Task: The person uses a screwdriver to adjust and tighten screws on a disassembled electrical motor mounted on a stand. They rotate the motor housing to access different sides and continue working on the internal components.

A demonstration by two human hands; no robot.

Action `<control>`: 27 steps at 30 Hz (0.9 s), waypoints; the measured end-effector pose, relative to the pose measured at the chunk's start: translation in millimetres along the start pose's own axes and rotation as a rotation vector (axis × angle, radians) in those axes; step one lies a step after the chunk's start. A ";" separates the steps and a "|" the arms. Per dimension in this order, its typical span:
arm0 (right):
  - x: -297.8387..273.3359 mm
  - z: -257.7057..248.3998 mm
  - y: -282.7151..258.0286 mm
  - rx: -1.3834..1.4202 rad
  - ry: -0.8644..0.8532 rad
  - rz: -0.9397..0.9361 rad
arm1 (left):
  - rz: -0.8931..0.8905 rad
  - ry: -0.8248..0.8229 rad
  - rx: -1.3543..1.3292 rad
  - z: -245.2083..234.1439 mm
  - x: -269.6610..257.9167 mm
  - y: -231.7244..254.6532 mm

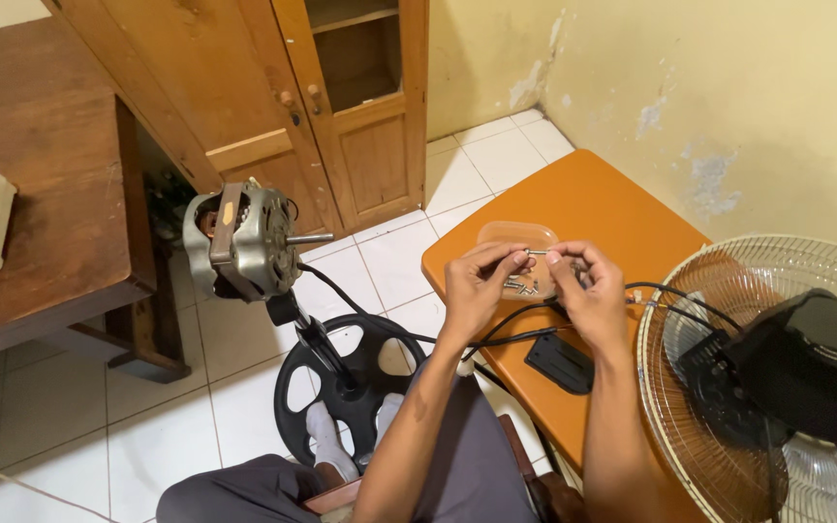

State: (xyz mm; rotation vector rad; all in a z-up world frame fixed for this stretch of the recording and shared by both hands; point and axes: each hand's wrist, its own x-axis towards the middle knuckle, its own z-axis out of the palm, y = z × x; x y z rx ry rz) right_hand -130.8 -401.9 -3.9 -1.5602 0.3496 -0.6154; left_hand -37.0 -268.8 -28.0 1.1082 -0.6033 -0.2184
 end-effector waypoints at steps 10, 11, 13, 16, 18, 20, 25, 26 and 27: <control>41.3 -15.4 -1.6 -0.212 -0.196 -0.101 | 0.058 0.015 0.099 -6.1 17.9 2.2; 43.2 -16.8 -1.9 -0.217 -0.211 -0.111 | 0.061 0.010 0.080 -5.4 18.2 2.0; 45.5 -17.8 -2.8 -0.232 -0.224 -0.118 | 0.065 0.002 0.068 -4.8 19.1 1.5; 47.2 -18.6 -4.6 -0.256 -0.218 -0.137 | 0.072 -0.010 0.083 -5.3 22.6 1.1; 46.0 -20.7 -2.1 -0.267 -0.216 -0.179 | 0.079 -0.016 0.079 -3.6 23.0 -1.0; 47.9 -18.6 1.4 -0.272 -0.193 -0.126 | 0.084 -0.027 0.102 -5.2 25.1 -0.8; 48.7 -14.2 6.8 -0.270 -0.207 -0.107 | 0.081 0.003 0.157 -7.5 21.9 -1.6; 48.1 -13.5 5.4 -0.239 -0.217 -0.122 | 0.080 0.013 0.166 -7.5 21.5 -1.7; 48.0 -12.0 3.6 -0.207 -0.228 -0.139 | 0.081 0.024 0.175 -7.8 21.6 -1.8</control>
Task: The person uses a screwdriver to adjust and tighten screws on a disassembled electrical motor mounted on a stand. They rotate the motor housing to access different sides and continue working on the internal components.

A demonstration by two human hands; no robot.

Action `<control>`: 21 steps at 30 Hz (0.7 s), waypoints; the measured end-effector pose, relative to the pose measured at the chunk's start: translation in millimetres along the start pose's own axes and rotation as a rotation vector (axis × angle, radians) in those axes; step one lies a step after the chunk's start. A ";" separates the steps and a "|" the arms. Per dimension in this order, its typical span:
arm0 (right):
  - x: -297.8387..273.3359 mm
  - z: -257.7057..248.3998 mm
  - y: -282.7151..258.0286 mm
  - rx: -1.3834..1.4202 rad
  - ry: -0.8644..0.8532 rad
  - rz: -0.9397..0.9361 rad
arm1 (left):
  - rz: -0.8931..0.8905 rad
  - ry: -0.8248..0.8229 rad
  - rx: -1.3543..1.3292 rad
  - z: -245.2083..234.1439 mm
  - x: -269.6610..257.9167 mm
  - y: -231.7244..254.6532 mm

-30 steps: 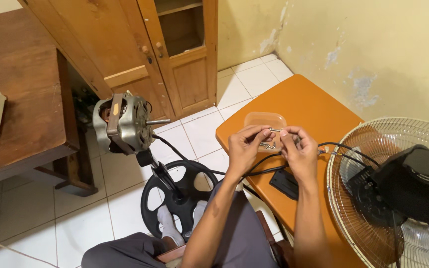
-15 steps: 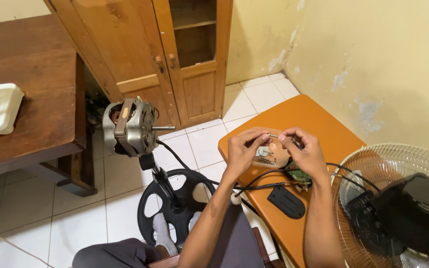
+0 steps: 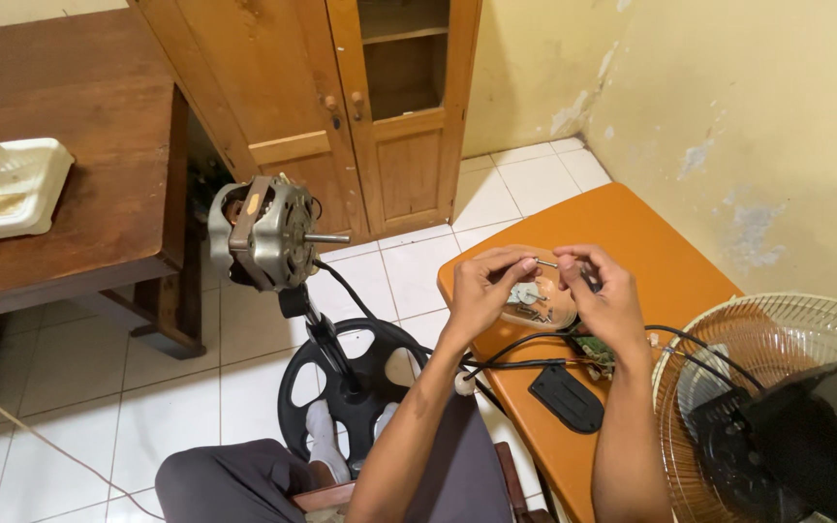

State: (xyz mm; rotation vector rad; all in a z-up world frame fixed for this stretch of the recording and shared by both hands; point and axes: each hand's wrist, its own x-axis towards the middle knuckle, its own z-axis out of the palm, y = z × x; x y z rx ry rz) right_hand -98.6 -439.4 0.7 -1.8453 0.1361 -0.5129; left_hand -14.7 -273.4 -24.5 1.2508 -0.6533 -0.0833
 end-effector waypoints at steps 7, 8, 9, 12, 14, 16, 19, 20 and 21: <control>0.9 8.0 1.2 -0.049 -0.024 -0.036 | -0.030 0.048 -0.035 -6.0 -2.8 -3.0; 1.8 9.5 2.7 -0.050 -0.028 -0.049 | -0.037 0.063 -0.024 -7.9 -3.0 -1.7; 2.1 11.1 3.9 -0.051 -0.032 -0.061 | -0.043 0.077 -0.012 -9.4 -3.8 0.1; 3.6 13.7 5.8 -0.115 -0.013 0.064 | -0.042 0.106 0.051 -10.7 -5.4 5.0; 3.5 14.4 5.6 -0.069 -0.033 0.002 | -0.053 0.127 0.025 -9.7 -6.2 6.6; 2.8 14.3 4.5 -0.041 -0.048 -0.046 | -0.055 0.132 0.018 -8.2 -5.3 6.8; 2.5 13.6 1.7 -0.027 -0.053 -0.055 | -0.048 0.106 -0.010 -6.8 -2.7 2.3; 2.5 13.1 0.4 -0.026 -0.045 -0.033 | -0.045 0.086 -0.051 -6.7 -2.0 -0.6; 2.6 12.8 -1.0 -0.024 -0.037 -0.010 | -0.043 0.067 -0.093 -6.4 -1.3 -4.0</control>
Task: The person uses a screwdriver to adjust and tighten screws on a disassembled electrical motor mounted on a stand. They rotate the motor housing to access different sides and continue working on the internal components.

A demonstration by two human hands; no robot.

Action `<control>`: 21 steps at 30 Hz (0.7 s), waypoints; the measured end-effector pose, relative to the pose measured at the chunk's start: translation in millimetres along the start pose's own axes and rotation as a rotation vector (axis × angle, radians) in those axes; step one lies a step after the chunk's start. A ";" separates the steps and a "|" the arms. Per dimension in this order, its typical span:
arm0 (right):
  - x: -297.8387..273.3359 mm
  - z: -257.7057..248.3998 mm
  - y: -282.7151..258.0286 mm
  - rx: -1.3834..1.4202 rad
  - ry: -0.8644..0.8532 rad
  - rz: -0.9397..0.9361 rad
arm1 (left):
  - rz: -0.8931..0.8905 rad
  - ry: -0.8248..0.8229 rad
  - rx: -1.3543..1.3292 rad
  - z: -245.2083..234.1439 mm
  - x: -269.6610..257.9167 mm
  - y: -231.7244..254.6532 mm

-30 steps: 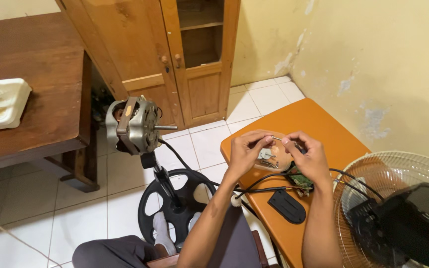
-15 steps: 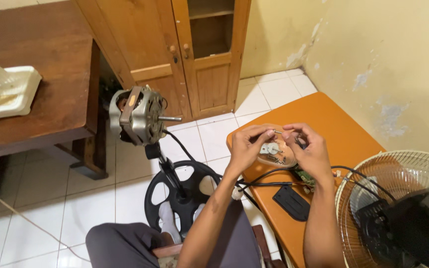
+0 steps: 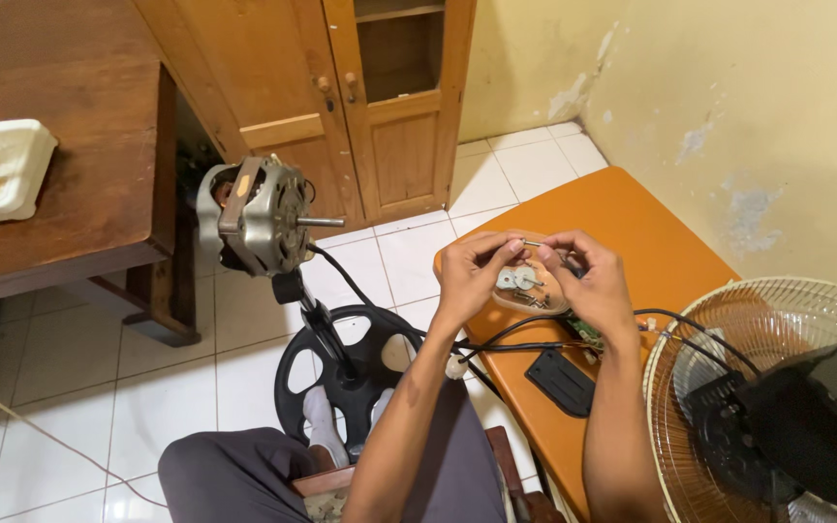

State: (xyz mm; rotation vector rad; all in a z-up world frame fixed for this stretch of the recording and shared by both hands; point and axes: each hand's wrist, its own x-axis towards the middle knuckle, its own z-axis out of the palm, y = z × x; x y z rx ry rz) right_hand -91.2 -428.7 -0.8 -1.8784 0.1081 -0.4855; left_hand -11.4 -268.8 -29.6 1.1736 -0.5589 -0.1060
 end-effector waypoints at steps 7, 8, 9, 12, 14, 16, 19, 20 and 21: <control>-0.3 -3.9 0.0 -0.120 0.058 -0.042 | -0.057 -0.015 -0.063 -1.1 4.5 -15.6; 0.2 -4.7 1.2 -0.121 0.063 -0.035 | -0.059 -0.021 -0.072 -0.7 4.8 -16.3; 0.7 -5.5 2.2 -0.122 0.067 -0.027 | -0.061 -0.025 -0.081 -0.2 5.3 -16.9; 2.0 -4.4 3.7 -0.127 0.088 -0.074 | -0.082 -0.027 -0.084 0.6 7.7 -18.2; -0.1 -3.2 3.4 -0.058 0.096 -0.059 | -0.066 -0.020 -0.056 -0.5 10.2 -18.8; 0.7 -3.4 2.4 -0.052 0.109 -0.062 | -0.061 -0.019 -0.059 1.2 13.9 -19.8; 1.6 -4.8 2.0 -0.113 0.133 -0.078 | -0.069 -0.024 -0.078 4.0 15.1 -21.5; 1.7 -4.8 1.5 -0.123 0.143 -0.078 | -0.065 -0.029 -0.067 4.6 14.1 -21.6; 1.9 -5.1 0.3 -0.131 0.152 -0.080 | -0.060 -0.035 -0.056 5.1 14.0 -21.3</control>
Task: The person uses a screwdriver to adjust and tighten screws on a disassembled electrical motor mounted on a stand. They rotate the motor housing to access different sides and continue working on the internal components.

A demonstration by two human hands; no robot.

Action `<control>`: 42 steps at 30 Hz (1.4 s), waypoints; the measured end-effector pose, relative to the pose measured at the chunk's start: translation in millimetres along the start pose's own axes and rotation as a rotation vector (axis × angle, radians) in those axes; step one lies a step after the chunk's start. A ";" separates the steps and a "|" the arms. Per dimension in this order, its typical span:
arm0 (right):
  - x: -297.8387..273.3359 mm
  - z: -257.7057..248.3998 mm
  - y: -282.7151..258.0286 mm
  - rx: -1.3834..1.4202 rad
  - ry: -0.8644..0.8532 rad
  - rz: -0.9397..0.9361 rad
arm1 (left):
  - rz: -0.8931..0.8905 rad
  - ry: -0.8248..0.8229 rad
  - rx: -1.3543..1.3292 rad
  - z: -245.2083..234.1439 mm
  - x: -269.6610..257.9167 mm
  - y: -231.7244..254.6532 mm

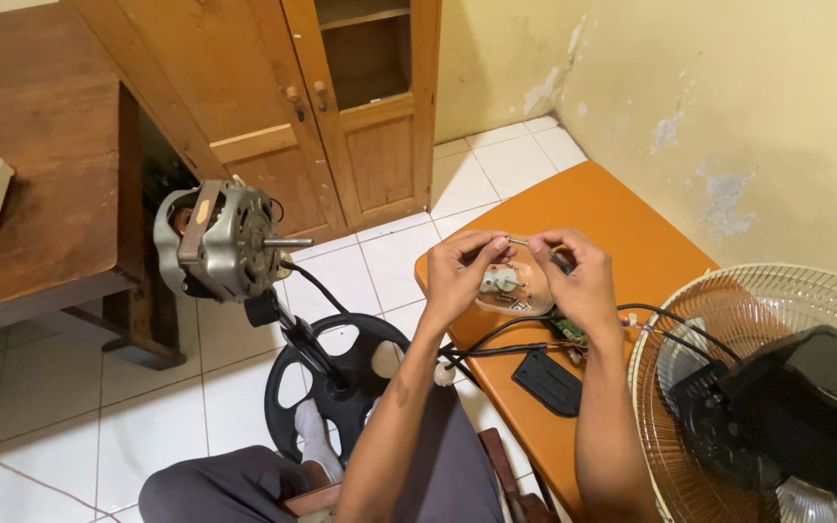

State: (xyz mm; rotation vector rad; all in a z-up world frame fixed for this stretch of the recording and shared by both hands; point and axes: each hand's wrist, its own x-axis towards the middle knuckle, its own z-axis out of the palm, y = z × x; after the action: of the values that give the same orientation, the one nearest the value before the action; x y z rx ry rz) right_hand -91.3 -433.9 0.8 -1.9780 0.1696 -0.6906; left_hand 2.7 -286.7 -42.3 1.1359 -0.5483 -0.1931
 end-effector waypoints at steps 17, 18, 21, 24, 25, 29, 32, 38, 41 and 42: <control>-0.6 1.1 0.5 0.019 -0.060 0.051 | 0.002 -0.020 0.016 -5.1 -2.7 -7.0; -0.2 1.1 1.1 0.018 -0.055 0.072 | 0.006 -0.031 0.023 -5.7 -2.4 -6.8; -1.1 2.7 0.3 0.128 -0.062 0.062 | -0.017 -0.013 -0.015 -4.9 -0.7 -5.8; -1.7 2.3 -2.0 0.015 -0.078 0.023 | -0.017 0.006 0.026 -6.1 -0.7 -3.9; -1.6 2.9 -2.7 -0.004 -0.072 0.038 | -0.017 0.006 0.019 -6.7 -1.4 -3.4; -0.7 1.5 -6.2 -0.018 -0.085 0.043 | -0.027 0.014 0.014 -6.4 -0.8 -2.4; -1.9 2.4 -4.8 -0.007 -0.106 0.026 | -0.032 -0.001 0.012 -6.2 -3.0 -2.0; 0.1 4.9 2.4 0.067 -0.137 0.101 | -0.052 0.006 -0.029 -5.1 -3.0 -3.5; 0.7 5.0 3.0 0.018 -0.128 0.083 | -0.035 -0.025 -0.011 -5.4 -1.7 -4.4; 0.6 5.4 4.2 -0.033 -0.115 0.079 | -0.022 -0.041 -0.002 -6.0 -1.8 -5.7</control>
State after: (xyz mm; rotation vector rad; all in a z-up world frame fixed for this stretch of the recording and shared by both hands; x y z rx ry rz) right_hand -87.2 -432.1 -4.4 -2.0250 0.1893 -0.5253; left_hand 4.8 -283.5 -49.9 1.1381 -0.5722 -0.2366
